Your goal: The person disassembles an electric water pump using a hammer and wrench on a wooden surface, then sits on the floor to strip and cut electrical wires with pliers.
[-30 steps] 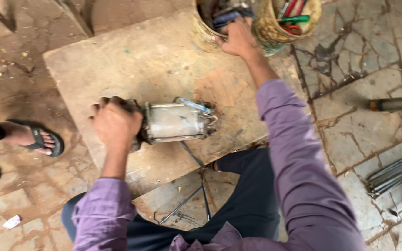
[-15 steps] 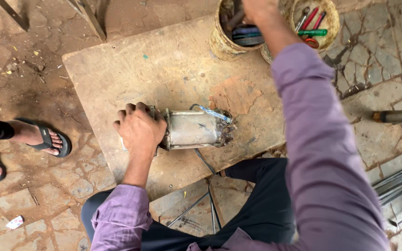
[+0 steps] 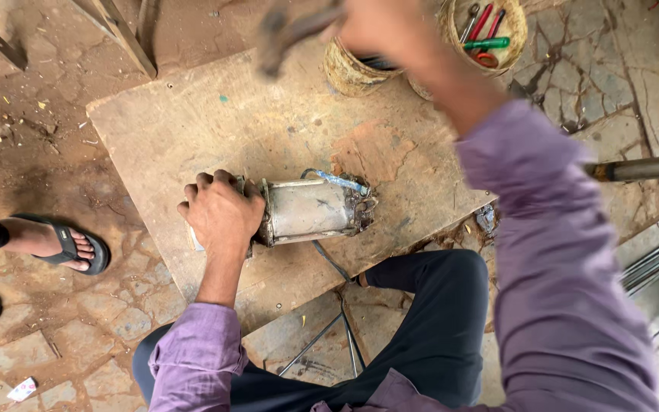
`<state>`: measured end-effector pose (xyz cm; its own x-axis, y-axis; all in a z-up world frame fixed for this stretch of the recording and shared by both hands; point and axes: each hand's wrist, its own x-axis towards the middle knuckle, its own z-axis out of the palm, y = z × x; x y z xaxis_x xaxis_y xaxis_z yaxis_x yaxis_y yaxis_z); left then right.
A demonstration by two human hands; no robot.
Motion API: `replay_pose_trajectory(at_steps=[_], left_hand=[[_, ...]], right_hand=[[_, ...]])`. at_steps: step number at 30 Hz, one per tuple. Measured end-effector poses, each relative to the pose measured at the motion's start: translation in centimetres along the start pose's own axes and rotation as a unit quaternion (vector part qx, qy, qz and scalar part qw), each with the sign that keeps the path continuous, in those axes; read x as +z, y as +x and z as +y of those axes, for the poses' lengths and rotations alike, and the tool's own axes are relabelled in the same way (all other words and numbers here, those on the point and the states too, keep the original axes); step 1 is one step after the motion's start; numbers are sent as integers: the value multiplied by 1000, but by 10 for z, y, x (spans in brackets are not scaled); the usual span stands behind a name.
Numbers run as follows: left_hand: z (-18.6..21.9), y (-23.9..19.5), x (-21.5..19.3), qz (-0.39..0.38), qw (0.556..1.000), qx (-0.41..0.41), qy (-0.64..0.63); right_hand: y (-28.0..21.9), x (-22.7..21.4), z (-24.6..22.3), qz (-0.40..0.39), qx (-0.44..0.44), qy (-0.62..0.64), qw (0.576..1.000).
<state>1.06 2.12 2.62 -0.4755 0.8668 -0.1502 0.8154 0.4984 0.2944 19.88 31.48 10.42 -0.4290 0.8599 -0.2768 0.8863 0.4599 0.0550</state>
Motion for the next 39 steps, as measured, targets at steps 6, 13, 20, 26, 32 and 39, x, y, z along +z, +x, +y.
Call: replay_pose_trajectory(at_steps=[6, 13, 20, 26, 32, 39], left_hand=[[-1, -1, 1, 25, 1000, -6, -2], [-2, -2, 0, 24, 1000, -2, -13], [-7, -5, 5, 50, 998, 17, 22], [-16, -4, 15, 57, 998, 19, 22], [-27, 4, 29, 43, 997, 24, 52], [-11, -3, 11, 33, 999, 10, 30]], right_hand=[[37, 131, -110, 37, -134, 152, 979], [77, 162, -80, -40, -143, 283, 948], [74, 111, 88, 34, -23, -91, 995], [91, 138, 76, -129, 30, -277, 952], [97, 141, 80, -168, -3, -418, 893], [136, 214, 103, -14, 26, -363, 931]])
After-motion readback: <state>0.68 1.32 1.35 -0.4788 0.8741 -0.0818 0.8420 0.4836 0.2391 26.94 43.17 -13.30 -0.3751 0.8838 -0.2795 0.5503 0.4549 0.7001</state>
